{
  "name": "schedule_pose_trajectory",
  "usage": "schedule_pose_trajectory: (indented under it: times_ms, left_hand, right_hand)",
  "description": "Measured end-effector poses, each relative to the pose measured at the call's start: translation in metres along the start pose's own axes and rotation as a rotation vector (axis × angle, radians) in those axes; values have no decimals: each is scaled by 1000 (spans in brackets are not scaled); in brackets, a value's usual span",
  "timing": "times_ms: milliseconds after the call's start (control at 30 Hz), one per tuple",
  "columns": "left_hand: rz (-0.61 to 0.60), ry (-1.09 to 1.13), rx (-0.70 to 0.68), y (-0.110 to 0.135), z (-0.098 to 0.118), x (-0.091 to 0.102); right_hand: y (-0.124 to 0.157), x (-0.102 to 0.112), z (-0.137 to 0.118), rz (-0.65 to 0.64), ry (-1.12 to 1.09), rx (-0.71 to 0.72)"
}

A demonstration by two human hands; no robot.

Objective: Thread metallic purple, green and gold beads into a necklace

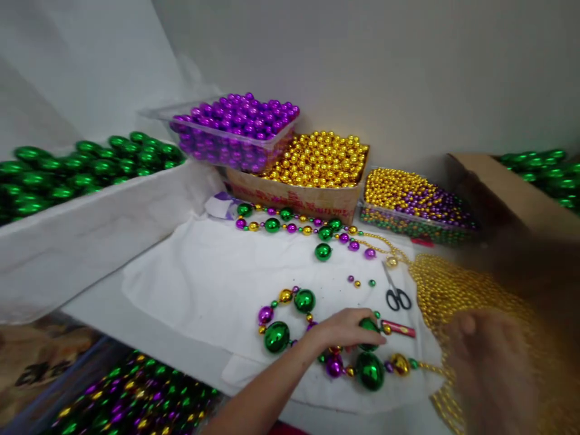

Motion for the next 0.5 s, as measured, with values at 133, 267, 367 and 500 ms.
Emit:
schedule_pose_trajectory:
  times_ms: [133,267,367,500]
  left_hand:
    - [-114,-178,6,-7,3,-6]
    - [-195,-228,-94,-28,19,18]
    - [209,-317,-16,-63,27,77]
    - [490,-385,60,-99,28,127]
  right_hand:
    - [-6,15,2,64,-123,-44]
    - [-3,13,34,-72,-137,-209]
    - [12,9,66,-177,-156,-348]
    - [30,7,99,-240,-192,-514]
Point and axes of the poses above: each hand's wrist, its own y-axis away from the middle knuckle, its own x-axis out of the back of the hand, z = x × y, the point moved 6 cm from there along -y, towards the middle knuckle, and after that the axes turned 2 degrees about -z, right-handed, at the moved point
